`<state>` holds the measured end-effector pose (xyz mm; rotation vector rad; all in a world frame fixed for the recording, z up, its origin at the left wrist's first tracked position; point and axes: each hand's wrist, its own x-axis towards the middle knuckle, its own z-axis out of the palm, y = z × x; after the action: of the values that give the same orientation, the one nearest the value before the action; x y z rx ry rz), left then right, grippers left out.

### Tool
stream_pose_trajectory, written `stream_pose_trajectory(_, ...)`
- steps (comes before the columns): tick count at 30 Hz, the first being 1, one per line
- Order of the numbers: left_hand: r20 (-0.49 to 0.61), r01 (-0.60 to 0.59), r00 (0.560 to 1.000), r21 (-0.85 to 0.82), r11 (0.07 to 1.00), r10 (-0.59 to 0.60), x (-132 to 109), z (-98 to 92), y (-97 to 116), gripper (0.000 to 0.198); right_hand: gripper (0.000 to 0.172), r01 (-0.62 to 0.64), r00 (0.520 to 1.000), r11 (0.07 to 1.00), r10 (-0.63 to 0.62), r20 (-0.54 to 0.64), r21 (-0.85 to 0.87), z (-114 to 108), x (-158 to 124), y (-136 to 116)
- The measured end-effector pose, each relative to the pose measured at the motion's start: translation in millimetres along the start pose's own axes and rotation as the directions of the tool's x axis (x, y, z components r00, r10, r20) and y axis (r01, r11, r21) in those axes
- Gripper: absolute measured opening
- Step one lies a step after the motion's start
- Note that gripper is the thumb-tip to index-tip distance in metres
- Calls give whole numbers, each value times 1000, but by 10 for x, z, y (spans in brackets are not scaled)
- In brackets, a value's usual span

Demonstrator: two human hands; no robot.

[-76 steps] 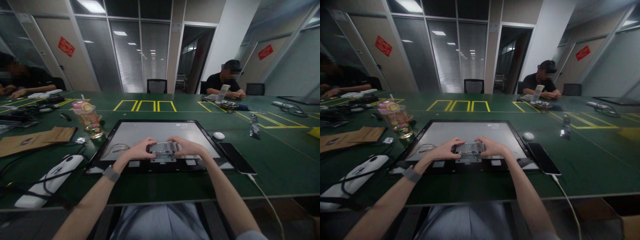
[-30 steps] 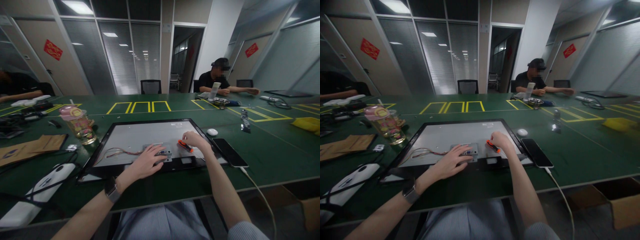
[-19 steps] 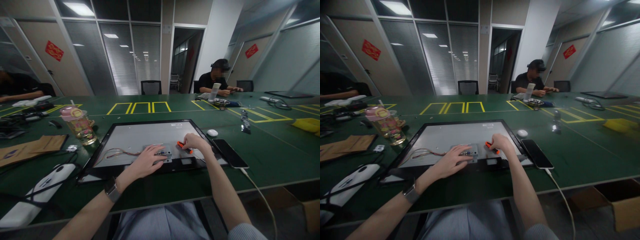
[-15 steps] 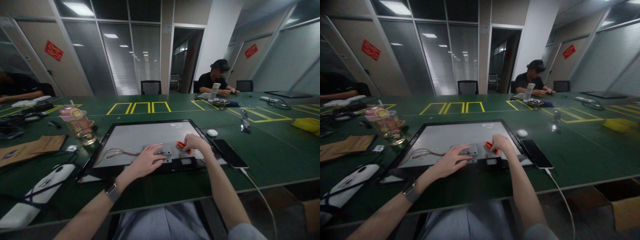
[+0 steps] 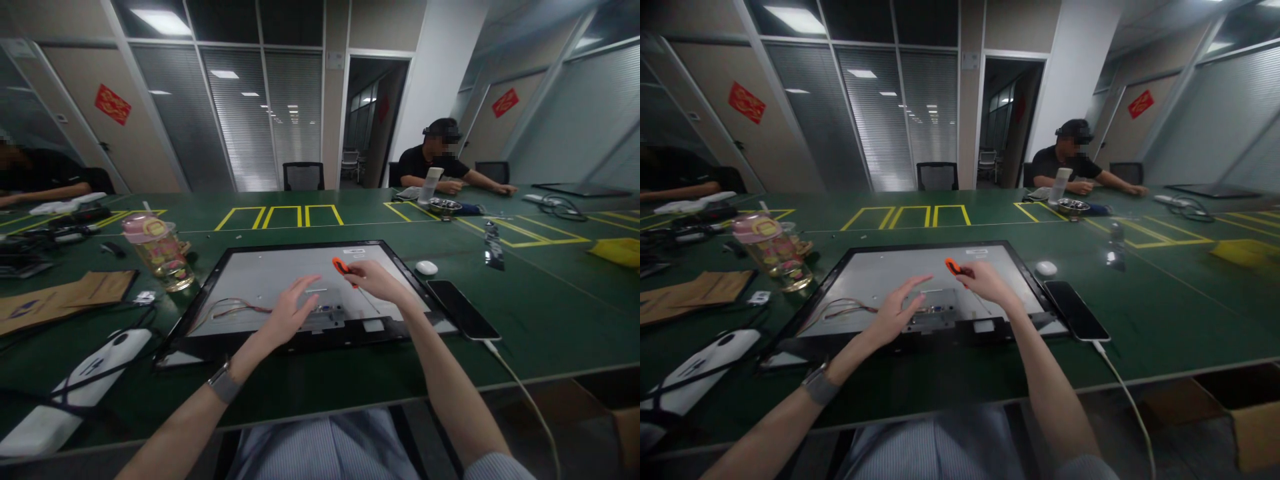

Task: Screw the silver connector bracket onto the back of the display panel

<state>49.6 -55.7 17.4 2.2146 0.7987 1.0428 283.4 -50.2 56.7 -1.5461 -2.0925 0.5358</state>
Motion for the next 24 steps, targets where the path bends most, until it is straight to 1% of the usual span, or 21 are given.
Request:
stream_pose_trajectory(1, -31, 27, 999, -97, 995, -30, 14, -6, 13, 43, 24, 103, 994, 978, -108, 17, 181, 56, -1, -90)
stream_pose_trajectory(2, -55, 43, 997, -211, 977, -56, 27, -13, 31, 47, 25, 172, 978, 920, -202, 48, 351, 124, -6, -186)
stream_pose_trajectory(3, -64, 55, 995, -310, 949, -79, 40, -22, 50, 49, 27, 203, 960, 850, -271, 73, 487, 199, -12, -280)
stream_pose_trajectory(4, -59, 67, 994, -387, 920, -97, 52, -35, 69, 49, 28, 211, 945, 787, -317, 86, 580, 277, -19, -365)
stream_pose_trajectory(5, -56, 75, 992, -445, 893, -111, 67, -53, 87, 47, 29, 209, 937, 739, -339, 85, 640, 352, -23, -437)
stream_pose_trajectory(7, -63, 85, 989, -506, 858, -135, 111, -111, 116, 43, 30, 191, 951, 702, -307, 49, 686, 478, -20, -521)
stream_pose_trajectory(8, -82, 82, 986, -518, 851, -144, 143, -153, 131, 41, 30, 200, 957, 703, -288, 16, 682, 523, -10, -527)
stream_pose_trajectory(9, -121, 60, 982, -518, 853, -143, 181, -204, 149, 40, 30, 222, 962, 728, -271, -25, 649, 556, 8, -507)
stream_pose_trajectory(10, -178, 29, 974, -519, 854, -141, 223, -261, 172, 40, 31, 249, 964, 772, -258, -70, 585, 578, 31, -463)
stream_pose_trajectory(12, -277, -24, 951, -514, 857, -139, 307, -374, 228, 44, 25, 309, 946, 879, -246, -211, 362, 605, 93, -312)
stream_pose_trajectory(13, -321, -51, 939, -491, 870, -126, 341, -420, 256, 45, 21, 319, 931, 920, -261, -254, 226, 617, 128, -214)
stream_pose_trajectory(15, -420, -103, 903, -421, 901, -93, 376, -465, 294, 41, 19, 309, 913, 951, -292, -284, 14, 653, 200, -6)
stream_pose_trajectory(16, -464, -122, 882, -395, 911, -83, 376, -459, 298, 39, 18, 311, 914, 950, -309, -262, -34, 679, 234, 92)
stream_pose_trajectory(18, -509, -139, 857, -371, 918, -76, 348, -396, 275, 36, 18, 306, 924, 952, -303, -232, -23, 742, 294, 244)
stream_pose_trajectory(19, -510, -134, 856, -369, 920, -80, 326, -343, 252, 35, 18, 303, 933, 953, -297, -201, 2, 775, 318, 294)
stream_pose_trajectory(21, -494, -122, 865, -373, 920, -86, 287, -216, 202, 36, 19, 295, 946, 955, -288, -148, 30, 832, 355, 343)
stream_pose_trajectory(24, -470, -125, 878, -411, 903, -93, 271, -13, 156, 36, 22, 300, 947, 954, -293, -133, 30, 879, 382, 345)
